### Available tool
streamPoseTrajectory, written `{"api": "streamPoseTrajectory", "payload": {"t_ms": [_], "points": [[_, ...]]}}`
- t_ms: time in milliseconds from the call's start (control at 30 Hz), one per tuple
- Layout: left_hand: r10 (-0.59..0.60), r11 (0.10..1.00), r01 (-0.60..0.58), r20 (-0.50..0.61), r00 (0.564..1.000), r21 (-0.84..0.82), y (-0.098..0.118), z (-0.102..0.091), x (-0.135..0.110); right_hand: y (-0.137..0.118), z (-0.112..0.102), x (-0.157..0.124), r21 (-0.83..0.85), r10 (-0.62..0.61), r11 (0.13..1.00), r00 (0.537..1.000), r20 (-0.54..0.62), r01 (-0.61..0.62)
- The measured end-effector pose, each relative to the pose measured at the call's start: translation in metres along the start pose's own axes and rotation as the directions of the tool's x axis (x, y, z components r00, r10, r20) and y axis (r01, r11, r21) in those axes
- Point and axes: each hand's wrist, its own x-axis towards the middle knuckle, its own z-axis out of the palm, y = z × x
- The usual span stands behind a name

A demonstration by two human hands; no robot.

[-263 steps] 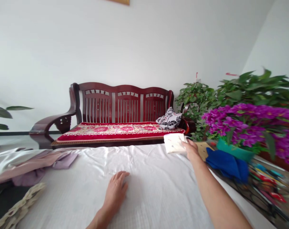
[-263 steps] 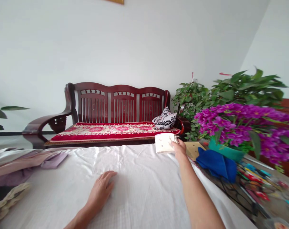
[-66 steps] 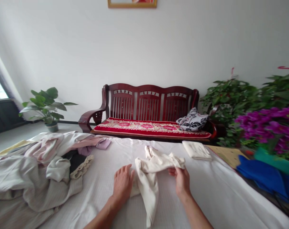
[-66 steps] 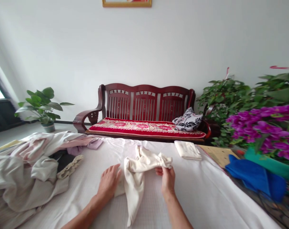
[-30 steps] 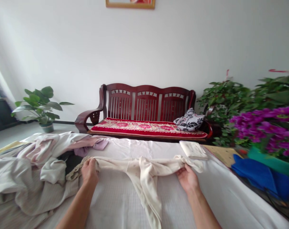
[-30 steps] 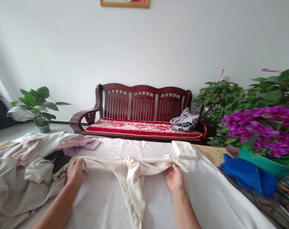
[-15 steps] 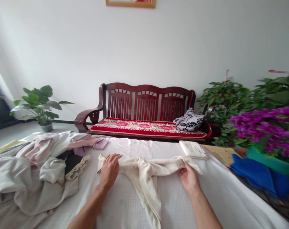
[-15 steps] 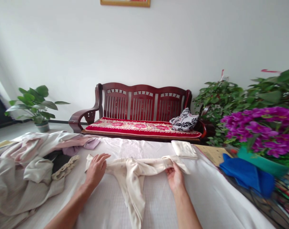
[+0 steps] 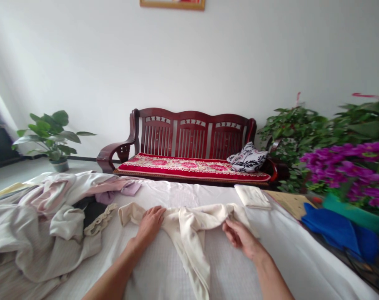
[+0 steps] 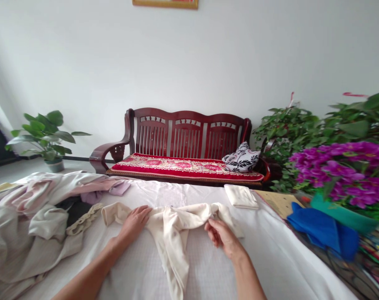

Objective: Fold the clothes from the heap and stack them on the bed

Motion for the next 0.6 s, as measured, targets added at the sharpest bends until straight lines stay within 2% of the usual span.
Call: {"api": "streamPoseTrajectory", "payload": {"t_ms": [67,167,233,300,333,400,467,500,533,600], "points": [[0.009,1.0,-0.01,0.039,0.999,0.021,0.001,-0.001,0.003,-0.007,0.003,-0.009,0.037,-0.056,0.998,0.995,0.087,0.053],[0.02,0.999,-0.023,0.088,0.996,0.031,-0.001,-0.003,0.009,-0.02,0.008,-0.017,0.13,-0.164,0.981,0.975,0.149,0.145],[0.042,0.999,-0.045,0.109,0.993,0.026,-0.003,-0.005,0.013,-0.029,0.012,-0.016,0.186,-0.254,0.955,0.959,0.122,0.23],[0.047,0.999,-0.049,0.113,0.992,0.016,-0.005,-0.008,0.017,-0.038,0.014,-0.011,0.145,-0.336,0.931,0.942,-0.018,0.334],[0.036,0.999,-0.037,0.109,0.993,0.008,-0.005,-0.009,0.018,-0.042,0.014,-0.007,0.078,-0.374,0.92,0.919,-0.122,0.385],[-0.009,0.999,0.012,0.093,0.996,-0.033,-0.005,-0.012,0.021,-0.049,0.01,0.004,-0.125,-0.471,0.882,0.828,-0.304,0.455],[-0.055,0.994,0.062,0.079,0.995,-0.085,-0.002,-0.014,0.024,-0.057,0.004,0.017,-0.402,-0.581,0.801,0.738,-0.344,0.443],[-0.074,0.991,0.082,0.073,0.995,-0.105,0.0,-0.014,0.025,-0.06,0.0,0.023,-0.548,-0.608,0.744,0.727,-0.319,0.382],[-0.09,0.988,0.098,0.066,0.994,-0.119,0.002,-0.014,0.026,-0.062,-0.004,0.029,-0.673,-0.604,0.679,0.744,-0.286,0.293],[-0.121,0.983,0.127,0.047,0.992,-0.134,0.005,-0.013,0.027,-0.064,-0.013,0.039,-0.81,-0.519,0.575,0.817,-0.249,0.119]]}}
